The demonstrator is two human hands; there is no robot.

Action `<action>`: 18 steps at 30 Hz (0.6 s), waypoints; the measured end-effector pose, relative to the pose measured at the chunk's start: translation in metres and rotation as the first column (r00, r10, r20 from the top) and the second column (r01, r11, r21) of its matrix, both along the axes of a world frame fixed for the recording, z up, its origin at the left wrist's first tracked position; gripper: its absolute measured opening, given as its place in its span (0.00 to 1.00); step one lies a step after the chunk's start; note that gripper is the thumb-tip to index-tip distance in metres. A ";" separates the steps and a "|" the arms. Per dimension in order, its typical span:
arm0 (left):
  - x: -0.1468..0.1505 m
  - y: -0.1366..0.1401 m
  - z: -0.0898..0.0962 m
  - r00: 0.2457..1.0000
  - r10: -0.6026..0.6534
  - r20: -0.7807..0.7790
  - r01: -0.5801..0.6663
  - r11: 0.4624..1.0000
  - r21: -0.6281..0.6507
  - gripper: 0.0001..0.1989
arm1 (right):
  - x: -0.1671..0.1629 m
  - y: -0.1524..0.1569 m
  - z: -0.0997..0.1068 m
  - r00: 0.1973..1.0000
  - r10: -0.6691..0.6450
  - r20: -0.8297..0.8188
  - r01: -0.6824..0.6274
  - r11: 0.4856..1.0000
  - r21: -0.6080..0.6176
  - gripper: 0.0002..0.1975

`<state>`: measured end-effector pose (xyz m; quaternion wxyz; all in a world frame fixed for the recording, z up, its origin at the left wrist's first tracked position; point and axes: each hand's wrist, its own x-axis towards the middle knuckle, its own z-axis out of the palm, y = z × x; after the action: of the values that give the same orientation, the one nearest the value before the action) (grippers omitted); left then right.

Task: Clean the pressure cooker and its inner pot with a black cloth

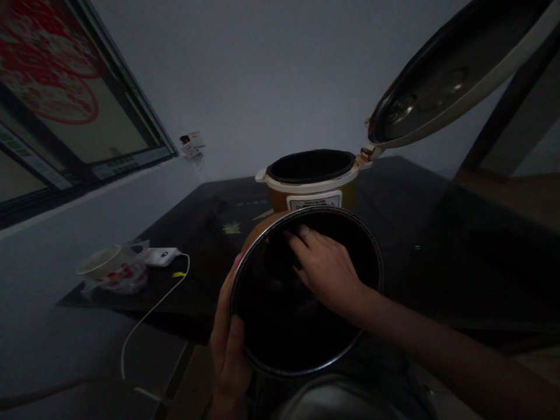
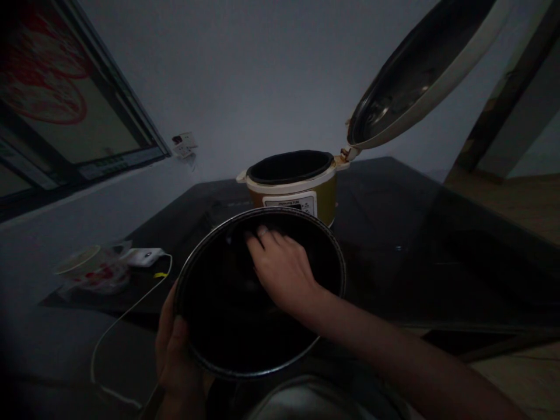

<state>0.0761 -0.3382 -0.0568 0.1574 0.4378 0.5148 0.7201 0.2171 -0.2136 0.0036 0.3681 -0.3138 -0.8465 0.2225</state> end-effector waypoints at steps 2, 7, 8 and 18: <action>0.000 0.001 0.001 1.000 0.001 -0.003 -0.001 1.000 -0.001 0.25 | -0.001 0.004 0.008 0.988 0.074 0.135 -0.094 0.984 0.153 0.15; 0.002 0.004 0.009 0.998 -0.029 -0.056 0.031 0.999 0.041 0.24 | -0.013 0.018 0.006 0.958 0.270 0.092 -0.284 0.939 0.194 0.10; 0.002 0.005 0.009 0.997 -0.036 -0.063 0.039 0.998 0.042 0.23 | -0.014 0.022 0.003 0.957 0.262 0.128 -0.284 0.936 0.209 0.09; 0.004 0.007 -0.004 1.000 -0.008 -0.019 0.010 0.993 0.116 0.23 | 0.023 0.030 -0.015 0.759 -0.238 0.605 -0.162 0.832 0.530 0.13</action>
<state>0.0801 -0.3308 -0.0605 0.1301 0.4553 0.4713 0.7441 0.2406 -0.1836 -0.0112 0.1308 -0.2690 -0.9403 -0.1624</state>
